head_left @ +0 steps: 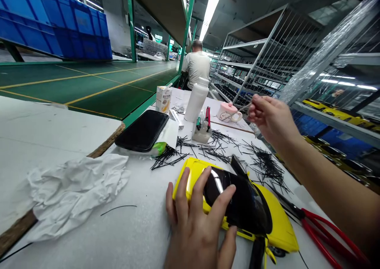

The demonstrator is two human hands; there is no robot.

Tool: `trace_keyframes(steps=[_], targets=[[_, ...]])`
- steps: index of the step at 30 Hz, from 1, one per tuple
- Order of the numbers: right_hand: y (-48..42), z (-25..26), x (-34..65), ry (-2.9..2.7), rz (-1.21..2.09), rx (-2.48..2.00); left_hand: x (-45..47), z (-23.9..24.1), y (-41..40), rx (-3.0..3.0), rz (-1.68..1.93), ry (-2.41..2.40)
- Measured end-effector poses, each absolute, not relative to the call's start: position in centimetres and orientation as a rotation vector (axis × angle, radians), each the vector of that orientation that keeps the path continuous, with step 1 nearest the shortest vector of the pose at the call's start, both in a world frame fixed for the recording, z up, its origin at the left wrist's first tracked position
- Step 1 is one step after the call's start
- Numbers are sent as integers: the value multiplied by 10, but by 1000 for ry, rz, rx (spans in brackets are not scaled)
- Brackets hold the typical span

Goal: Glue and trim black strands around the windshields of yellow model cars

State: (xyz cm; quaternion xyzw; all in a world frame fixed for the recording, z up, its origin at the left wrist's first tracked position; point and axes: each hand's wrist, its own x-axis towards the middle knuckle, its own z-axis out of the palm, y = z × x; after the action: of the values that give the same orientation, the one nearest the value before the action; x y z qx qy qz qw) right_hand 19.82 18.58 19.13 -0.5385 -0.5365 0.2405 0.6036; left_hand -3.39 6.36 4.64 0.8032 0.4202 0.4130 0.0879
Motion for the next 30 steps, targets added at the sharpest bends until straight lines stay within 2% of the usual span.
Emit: trace_keyframes(steps=[6, 11, 18, 30], targets=[[85, 170, 188, -1153, 610, -1182, -38, 56, 63, 2475, 1112, 1161], [35, 139, 176, -1051, 635, -1259, -39, 62, 62, 2382, 1106, 1159], [6, 109, 173, -1255, 468, -1329, -39, 65, 61, 2343, 1062, 1124], [4, 112, 160, -1652, 172, -1325, -46, 70, 59, 2235, 1116, 1057]])
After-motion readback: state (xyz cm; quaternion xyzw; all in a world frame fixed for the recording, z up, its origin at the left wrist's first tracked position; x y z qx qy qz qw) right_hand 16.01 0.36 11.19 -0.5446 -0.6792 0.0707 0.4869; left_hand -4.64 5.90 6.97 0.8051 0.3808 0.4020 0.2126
